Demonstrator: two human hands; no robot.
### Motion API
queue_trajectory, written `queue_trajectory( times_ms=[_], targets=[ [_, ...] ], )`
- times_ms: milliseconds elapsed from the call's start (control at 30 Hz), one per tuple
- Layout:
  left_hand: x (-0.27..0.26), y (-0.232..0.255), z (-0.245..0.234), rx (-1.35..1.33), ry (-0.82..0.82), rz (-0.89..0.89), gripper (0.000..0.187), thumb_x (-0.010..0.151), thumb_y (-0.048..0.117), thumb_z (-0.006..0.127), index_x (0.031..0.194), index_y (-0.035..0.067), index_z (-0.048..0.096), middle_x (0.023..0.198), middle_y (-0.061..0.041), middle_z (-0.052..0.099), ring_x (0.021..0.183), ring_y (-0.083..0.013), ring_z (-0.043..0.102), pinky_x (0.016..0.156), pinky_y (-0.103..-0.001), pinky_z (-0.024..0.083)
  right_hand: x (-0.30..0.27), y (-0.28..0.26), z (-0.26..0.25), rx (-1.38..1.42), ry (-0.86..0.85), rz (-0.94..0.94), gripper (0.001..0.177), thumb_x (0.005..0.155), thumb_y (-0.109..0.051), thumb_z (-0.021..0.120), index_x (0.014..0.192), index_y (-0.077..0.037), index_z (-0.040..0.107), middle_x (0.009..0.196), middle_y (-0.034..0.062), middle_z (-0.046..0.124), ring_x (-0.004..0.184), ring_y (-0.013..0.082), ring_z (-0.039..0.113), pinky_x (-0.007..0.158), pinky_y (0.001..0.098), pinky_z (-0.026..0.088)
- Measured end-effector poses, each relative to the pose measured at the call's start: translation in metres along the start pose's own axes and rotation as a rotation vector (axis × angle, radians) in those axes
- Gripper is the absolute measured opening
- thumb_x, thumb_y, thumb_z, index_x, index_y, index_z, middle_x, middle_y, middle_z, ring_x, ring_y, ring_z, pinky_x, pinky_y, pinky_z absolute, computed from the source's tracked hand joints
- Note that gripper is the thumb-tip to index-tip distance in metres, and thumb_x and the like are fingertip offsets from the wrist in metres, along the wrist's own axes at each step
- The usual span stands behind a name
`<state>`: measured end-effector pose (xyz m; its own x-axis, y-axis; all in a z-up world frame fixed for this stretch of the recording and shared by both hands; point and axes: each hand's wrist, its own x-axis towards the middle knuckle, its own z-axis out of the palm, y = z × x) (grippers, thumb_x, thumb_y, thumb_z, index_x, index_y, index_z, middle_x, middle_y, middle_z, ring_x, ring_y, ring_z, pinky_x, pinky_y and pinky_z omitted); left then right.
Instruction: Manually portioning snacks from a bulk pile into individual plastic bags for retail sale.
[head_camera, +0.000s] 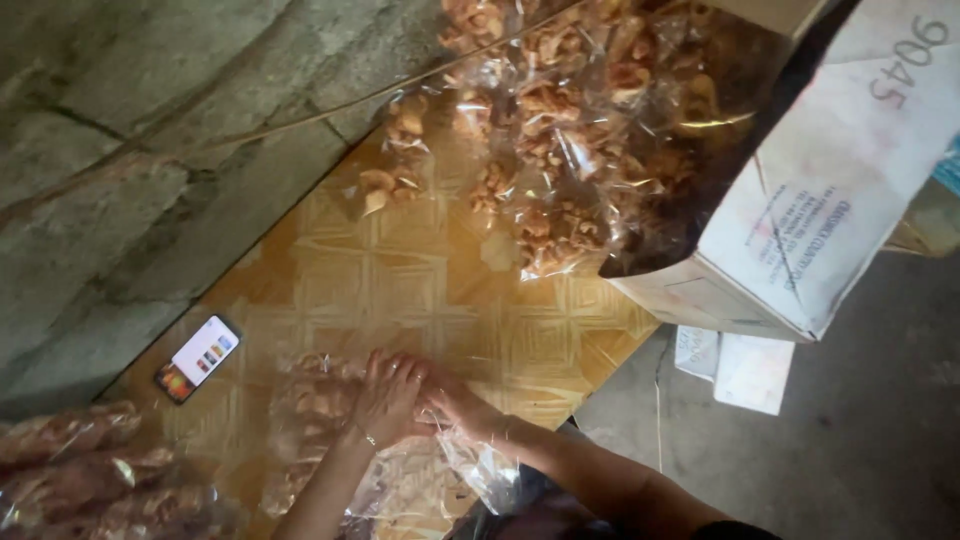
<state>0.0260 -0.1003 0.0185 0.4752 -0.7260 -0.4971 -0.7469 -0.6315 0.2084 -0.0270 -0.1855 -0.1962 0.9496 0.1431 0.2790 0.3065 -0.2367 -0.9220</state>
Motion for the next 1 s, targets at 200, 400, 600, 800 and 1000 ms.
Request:
queue_trajectory(
  times_ms=[200,400,600,800,1000],
  targets=[
    [0.003,0.003,-0.002,-0.096,0.071,0.031,0.079,0.06,0.051,0.086,0.121,0.011,0.056,0.123,-0.008,0.058,0.121,-0.0285,0.048,0.112,-0.06,0.015,-0.085,-0.151,-0.231,-0.087,-0.149,0.287,0.065,0.083,-0.014,0.067,0.143,-0.007,0.044,0.154,0.014,0.032,0.14,0.0348,0.036,0.112,0.0484,0.035],
    [0.057,0.023,-0.055,-0.144,0.099,0.055,0.102,0.06,0.082,0.072,0.135,0.016,0.051,0.134,-0.006,0.055,0.128,-0.0283,0.046,0.111,-0.055,0.021,-0.021,-0.129,-0.295,-0.723,0.062,0.086,0.07,0.074,-0.016,0.072,0.14,-0.029,0.051,0.155,0.0142,0.03,0.137,0.0415,0.034,0.11,0.0504,0.035],
    [0.221,0.003,-0.09,-0.168,0.414,0.037,0.093,0.075,0.042,0.08,0.153,0.025,0.031,0.158,-0.017,0.024,0.14,-0.0501,0.027,0.096,-0.059,0.045,0.049,-0.019,-0.279,-1.269,0.143,0.163,0.074,0.059,-0.011,0.085,0.122,-0.032,0.054,0.152,0.0157,0.039,0.134,0.052,0.034,0.094,0.0608,0.036],
    [0.276,-0.011,-0.06,-0.193,0.444,-0.053,0.066,0.084,0.034,0.072,0.144,0.023,0.048,0.158,-0.01,0.021,0.136,-0.0472,0.033,0.107,-0.05,0.043,0.039,-0.044,-0.295,-0.862,0.221,-0.077,0.024,0.082,-0.007,0.064,0.105,-0.014,0.062,0.144,0.0191,0.049,0.12,0.0427,0.054,0.082,0.046,0.051],
    [0.228,-0.011,-0.051,-0.748,1.175,-0.147,0.044,0.067,0.015,0.089,0.103,0.019,0.064,0.116,-0.006,0.063,0.101,-0.023,0.065,0.08,-0.03,0.059,0.019,-0.095,-0.309,0.512,0.511,0.505,0.036,0.076,0.001,0.071,0.11,-0.006,0.064,0.141,0.0168,0.055,0.105,0.0267,0.069,0.085,0.0392,0.057]
  ],
)
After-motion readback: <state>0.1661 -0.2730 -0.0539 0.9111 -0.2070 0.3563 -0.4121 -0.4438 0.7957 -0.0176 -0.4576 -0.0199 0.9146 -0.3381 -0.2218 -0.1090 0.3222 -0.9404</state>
